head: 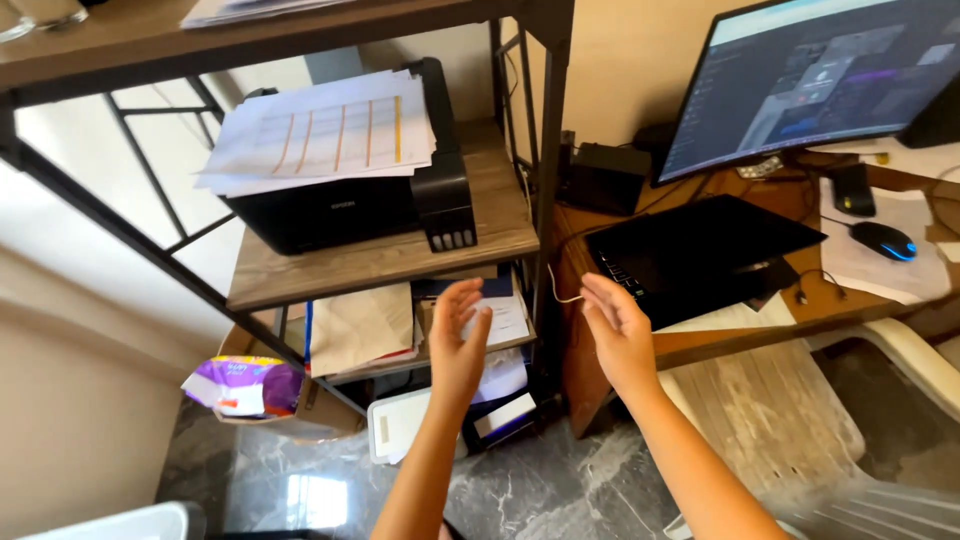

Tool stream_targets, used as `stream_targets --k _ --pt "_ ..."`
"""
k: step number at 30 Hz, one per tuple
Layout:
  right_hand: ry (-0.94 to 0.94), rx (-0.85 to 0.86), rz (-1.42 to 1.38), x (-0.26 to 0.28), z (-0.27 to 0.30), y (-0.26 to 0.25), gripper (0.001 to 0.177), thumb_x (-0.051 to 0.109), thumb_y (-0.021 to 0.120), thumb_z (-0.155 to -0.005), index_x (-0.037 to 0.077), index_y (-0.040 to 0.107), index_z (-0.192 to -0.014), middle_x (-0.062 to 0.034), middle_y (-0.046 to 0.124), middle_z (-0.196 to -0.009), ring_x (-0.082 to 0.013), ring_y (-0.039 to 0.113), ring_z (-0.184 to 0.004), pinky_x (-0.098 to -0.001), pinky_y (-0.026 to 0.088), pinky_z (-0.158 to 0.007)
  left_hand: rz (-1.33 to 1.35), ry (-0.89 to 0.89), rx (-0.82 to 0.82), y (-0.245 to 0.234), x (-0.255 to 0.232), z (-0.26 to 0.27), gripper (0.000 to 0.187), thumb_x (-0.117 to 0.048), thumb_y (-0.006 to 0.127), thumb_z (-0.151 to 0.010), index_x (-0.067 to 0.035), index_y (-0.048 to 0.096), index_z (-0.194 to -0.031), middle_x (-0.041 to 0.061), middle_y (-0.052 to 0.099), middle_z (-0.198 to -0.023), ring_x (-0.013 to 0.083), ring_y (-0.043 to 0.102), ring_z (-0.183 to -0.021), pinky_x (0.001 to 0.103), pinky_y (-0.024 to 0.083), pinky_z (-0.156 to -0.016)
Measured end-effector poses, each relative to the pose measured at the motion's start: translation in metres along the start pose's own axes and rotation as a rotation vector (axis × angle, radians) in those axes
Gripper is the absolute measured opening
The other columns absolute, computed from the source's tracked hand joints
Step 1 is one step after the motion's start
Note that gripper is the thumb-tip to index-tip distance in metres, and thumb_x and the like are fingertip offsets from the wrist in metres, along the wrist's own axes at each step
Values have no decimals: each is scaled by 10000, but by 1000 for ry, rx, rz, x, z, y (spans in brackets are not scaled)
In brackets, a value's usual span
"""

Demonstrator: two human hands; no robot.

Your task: Sweeping the tiled floor with a broom and dustpan, followed by organizing and sorting printed papers and office items on a desk and shelving unit.

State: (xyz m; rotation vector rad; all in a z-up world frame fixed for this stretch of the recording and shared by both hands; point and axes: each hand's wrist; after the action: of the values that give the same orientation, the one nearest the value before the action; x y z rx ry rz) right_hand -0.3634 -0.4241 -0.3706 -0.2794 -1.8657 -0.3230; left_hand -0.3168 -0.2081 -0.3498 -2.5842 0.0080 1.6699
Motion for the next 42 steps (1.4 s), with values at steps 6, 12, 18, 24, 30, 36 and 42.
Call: stream_targets --k 6,12,18,24,30,36,42 --pt "165 31 -169 -28 22 -25 393 48 564 -988 19 561 -1380 -132 601 -1436 -252 592 -1323 -359 493 -1057 88 -82 -42 15 21 43 384 -54 644 -967 -52 541 -1337 116 662 -1364 239 636 -1237 375 491 -1045" --pt "220 113 -178 -19 27 9 388 78 545 -997 31 557 -1381 -121 607 -1428 -240 599 -1306 -358 512 -1040 86 -87 -96 -21 1 47 386 -58 639 -968 -33 533 -1338 142 663 -1354 233 634 -1211 361 504 -1022" --pt "187 262 -137 -21 10 57 345 73 565 -996 -6 614 -1328 -152 662 -1365 -251 633 -1273 -348 523 -1019 78 -61 -202 -97 19 14 411 -70 643 -951 -28 539 -1347 140 667 -1333 225 632 -1191 360 510 -988" --pt "185 308 -60 -16 -68 113 358 77 593 -970 7 616 -1320 -140 669 -1352 -218 652 -1236 -333 534 -995 -357 -26 -318 -214 26 -99 438 -190 717 -894 -61 596 -1294 99 675 -1292 214 633 -1145 349 522 -921" --pt "-50 266 140 -6 -186 210 371 74 613 -971 2 600 -1334 -131 674 -1350 -199 648 -1221 -308 492 -1042 -592 153 -279 -318 33 -252 483 -255 753 -890 -35 596 -1290 183 645 -1291 333 606 -1182 431 496 -999" --pt "-118 67 548 -22 -296 294 454 128 654 -921 1 605 -1354 -218 650 -1361 -315 629 -1250 -394 510 -1030 -789 7 -107 -377 67 -380 631 -338 742 -863 -18 515 -1356 232 503 -1425 442 478 -1294 512 447 -1028" --pt "147 -77 813 -20 -334 337 604 148 645 -858 -2 543 -1434 -300 685 -1198 -377 699 -1080 -414 553 -924 -837 -494 -37 -408 139 -466 805 -427 766 -857 76 447 -1399 288 545 -1389 416 562 -1272 480 495 -1024"
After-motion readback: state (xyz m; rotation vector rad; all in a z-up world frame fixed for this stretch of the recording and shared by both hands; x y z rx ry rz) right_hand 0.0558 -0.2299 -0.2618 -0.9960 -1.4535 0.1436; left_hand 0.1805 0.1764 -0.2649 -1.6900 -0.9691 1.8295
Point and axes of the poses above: each hand's wrist, its own z-axis away from the middle knuckle, its own y-axis out of the palm, x = y × z
